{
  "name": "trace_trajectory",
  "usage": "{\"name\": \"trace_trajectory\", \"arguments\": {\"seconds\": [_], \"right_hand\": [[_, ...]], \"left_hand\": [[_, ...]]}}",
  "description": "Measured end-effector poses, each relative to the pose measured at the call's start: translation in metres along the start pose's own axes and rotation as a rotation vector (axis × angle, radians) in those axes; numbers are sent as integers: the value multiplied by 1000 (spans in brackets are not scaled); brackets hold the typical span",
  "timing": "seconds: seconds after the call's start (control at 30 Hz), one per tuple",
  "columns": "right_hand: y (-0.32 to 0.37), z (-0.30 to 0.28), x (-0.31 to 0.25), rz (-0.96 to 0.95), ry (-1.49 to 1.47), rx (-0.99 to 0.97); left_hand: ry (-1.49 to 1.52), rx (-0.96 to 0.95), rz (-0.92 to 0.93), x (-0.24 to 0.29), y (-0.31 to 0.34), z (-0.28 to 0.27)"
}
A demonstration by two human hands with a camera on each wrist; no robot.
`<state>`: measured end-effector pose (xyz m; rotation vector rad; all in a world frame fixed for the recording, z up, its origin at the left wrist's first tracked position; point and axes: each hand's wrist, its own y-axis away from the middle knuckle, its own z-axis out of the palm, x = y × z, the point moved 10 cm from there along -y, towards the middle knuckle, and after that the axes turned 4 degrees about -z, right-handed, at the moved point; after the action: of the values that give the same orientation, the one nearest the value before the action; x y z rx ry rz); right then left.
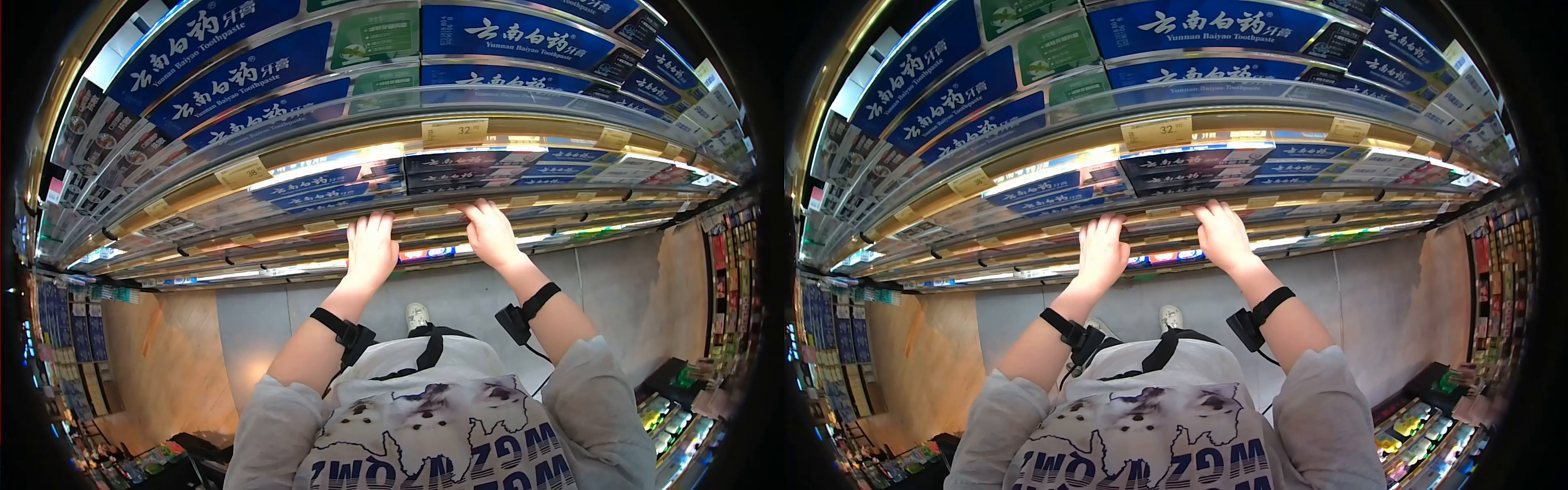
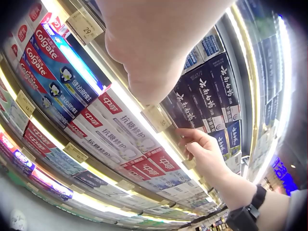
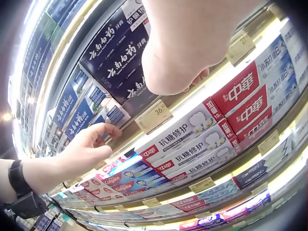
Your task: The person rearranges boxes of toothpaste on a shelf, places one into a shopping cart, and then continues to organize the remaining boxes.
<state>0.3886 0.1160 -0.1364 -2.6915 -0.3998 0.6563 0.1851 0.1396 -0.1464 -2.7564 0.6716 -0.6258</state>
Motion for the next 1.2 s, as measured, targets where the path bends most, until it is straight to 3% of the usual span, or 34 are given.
{"name": "trace_trajectory", "arguments": {"seconds": [0.53, 0.8, 1.03, 1.2], "right_hand": [[21, 2, 4, 65, 11, -46], [87, 6, 12, 268, -36, -91], [149, -16, 6, 423, 22, -112], [168, -17, 19, 485, 54, -192]], "left_hand": [[-21, 8, 21, 3, 1, -4], [-296, -165, 104, 11, 7, 2], [-313, -220, 41, 9, 7, 5], [-233, -157, 24, 9, 5, 0]]}}
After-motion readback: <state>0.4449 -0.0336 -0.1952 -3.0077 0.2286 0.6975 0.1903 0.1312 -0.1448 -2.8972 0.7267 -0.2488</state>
